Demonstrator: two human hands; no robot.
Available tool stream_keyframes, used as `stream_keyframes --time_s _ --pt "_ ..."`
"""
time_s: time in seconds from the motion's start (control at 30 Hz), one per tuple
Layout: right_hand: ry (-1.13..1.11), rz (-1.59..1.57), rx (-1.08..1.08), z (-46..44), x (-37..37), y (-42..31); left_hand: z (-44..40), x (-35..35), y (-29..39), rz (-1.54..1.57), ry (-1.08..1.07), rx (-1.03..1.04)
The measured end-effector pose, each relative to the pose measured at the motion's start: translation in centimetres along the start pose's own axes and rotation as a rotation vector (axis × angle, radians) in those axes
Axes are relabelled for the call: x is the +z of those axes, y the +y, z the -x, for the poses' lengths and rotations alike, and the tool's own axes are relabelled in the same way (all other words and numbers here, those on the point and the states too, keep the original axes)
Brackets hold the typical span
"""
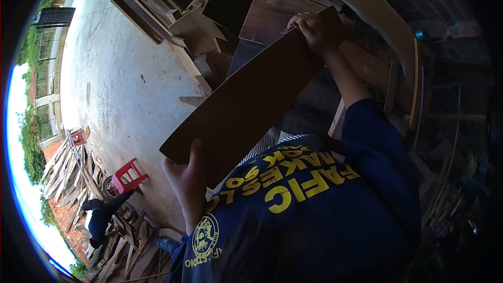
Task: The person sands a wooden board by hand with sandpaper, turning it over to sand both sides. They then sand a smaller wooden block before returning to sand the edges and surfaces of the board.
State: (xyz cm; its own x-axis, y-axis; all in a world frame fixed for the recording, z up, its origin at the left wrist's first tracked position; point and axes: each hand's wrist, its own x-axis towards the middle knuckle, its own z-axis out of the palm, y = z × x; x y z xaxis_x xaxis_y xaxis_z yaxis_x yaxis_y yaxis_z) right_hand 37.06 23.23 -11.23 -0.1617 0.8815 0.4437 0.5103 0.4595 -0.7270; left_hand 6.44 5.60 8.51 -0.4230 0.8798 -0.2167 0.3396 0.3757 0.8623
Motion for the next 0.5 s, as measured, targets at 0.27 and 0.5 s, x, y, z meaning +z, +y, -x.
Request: stream_keyframes --time_s 0.27,0.5 --pt "0.158 -0.179 -0.298 -1.0 0.8 -14.8 2.2 -1.7 2.7 -0.053 -0.009 0.323" --pt "0.306 -0.347 -0.426 -2.4 1.1 -15.4 1.1 -2.8 4.1 -0.694 0.125 0.832"
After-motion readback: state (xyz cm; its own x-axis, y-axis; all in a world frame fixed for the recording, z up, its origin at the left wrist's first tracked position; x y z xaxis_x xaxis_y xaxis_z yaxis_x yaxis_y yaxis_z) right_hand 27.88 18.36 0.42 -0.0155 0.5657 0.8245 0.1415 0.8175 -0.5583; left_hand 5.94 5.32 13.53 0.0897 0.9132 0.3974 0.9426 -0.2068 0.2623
